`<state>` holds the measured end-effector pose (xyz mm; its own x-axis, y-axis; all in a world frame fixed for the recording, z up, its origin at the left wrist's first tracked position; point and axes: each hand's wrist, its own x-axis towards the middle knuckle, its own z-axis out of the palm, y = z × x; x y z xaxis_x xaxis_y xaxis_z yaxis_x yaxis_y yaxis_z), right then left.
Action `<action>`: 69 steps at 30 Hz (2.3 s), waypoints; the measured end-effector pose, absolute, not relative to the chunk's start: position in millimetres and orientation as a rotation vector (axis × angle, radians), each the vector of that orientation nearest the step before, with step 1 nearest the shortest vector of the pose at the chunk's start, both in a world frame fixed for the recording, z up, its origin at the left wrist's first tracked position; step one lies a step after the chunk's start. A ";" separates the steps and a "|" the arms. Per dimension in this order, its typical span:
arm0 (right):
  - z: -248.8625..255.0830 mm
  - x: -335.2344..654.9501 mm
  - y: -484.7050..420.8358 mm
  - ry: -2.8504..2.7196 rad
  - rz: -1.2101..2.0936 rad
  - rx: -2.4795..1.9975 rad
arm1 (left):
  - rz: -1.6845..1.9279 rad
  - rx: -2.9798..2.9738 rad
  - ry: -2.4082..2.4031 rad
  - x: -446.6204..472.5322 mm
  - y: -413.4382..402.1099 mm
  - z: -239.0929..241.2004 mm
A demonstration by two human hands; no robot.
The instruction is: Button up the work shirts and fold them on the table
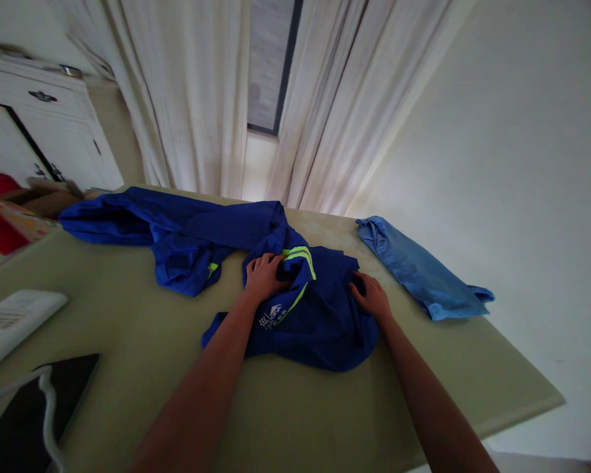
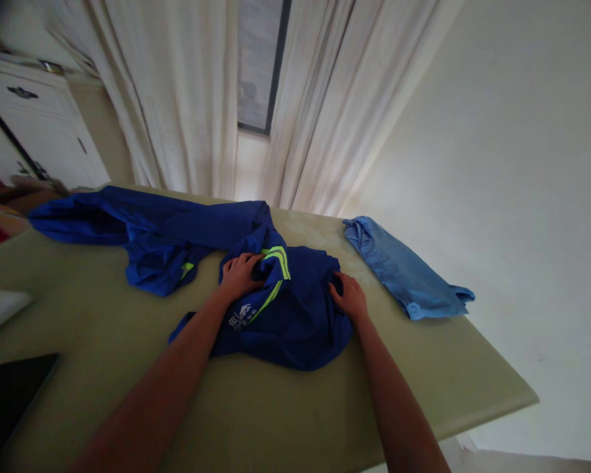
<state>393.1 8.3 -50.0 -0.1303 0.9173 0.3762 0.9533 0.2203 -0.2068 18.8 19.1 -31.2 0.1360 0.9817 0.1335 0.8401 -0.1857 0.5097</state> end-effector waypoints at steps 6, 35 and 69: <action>-44.8 384.6 0.1 -2.073 -0.123 -1.736 | 0.588 2.177 1.776 14.2 23.6 -36.4; -31.1 353.0 -23.9 -2.248 -0.040 -1.790 | 0.568 2.256 2.000 18.8 12.4 -22.5; 33.3 293.6 -64.1 -2.751 0.136 -1.345 | 0.215 2.489 1.192 -8.2 -200.4 130.7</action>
